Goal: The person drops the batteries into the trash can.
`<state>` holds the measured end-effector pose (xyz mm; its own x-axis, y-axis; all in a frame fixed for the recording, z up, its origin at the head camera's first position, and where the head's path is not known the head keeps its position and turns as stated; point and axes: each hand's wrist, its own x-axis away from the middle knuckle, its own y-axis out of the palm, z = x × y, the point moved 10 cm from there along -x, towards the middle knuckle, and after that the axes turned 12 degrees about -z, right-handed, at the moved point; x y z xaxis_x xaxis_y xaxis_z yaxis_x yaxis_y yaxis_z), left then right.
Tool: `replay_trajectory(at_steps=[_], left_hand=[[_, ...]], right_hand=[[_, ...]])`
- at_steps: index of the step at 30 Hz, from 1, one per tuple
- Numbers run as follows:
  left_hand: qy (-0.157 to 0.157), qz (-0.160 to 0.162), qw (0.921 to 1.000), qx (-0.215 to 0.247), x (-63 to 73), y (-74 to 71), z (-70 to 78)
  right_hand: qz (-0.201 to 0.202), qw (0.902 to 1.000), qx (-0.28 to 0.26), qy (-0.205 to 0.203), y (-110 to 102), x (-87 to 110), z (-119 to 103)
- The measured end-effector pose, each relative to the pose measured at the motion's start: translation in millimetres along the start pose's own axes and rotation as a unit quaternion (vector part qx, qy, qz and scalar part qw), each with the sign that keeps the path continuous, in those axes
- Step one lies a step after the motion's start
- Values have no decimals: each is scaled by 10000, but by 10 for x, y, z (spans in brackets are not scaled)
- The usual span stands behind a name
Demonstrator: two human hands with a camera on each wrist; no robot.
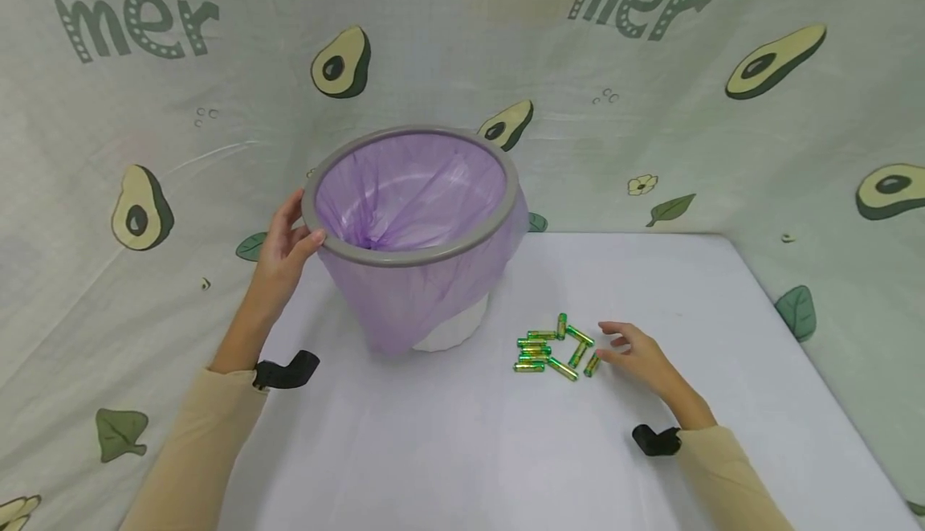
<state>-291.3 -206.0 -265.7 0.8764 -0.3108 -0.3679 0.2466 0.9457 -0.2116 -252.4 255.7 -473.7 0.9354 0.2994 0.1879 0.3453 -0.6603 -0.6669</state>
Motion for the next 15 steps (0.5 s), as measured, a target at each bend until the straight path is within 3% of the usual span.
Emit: replay_trajectory(at_steps=[8,15], left_hand=[[-76,-62,9999,74,-24,30,-38],[4,29,9999,136,-2,2,-38]], right_hand=[[24,9995,154,270,31,-21,69],[201,9993,180,258,61,-91,108]])
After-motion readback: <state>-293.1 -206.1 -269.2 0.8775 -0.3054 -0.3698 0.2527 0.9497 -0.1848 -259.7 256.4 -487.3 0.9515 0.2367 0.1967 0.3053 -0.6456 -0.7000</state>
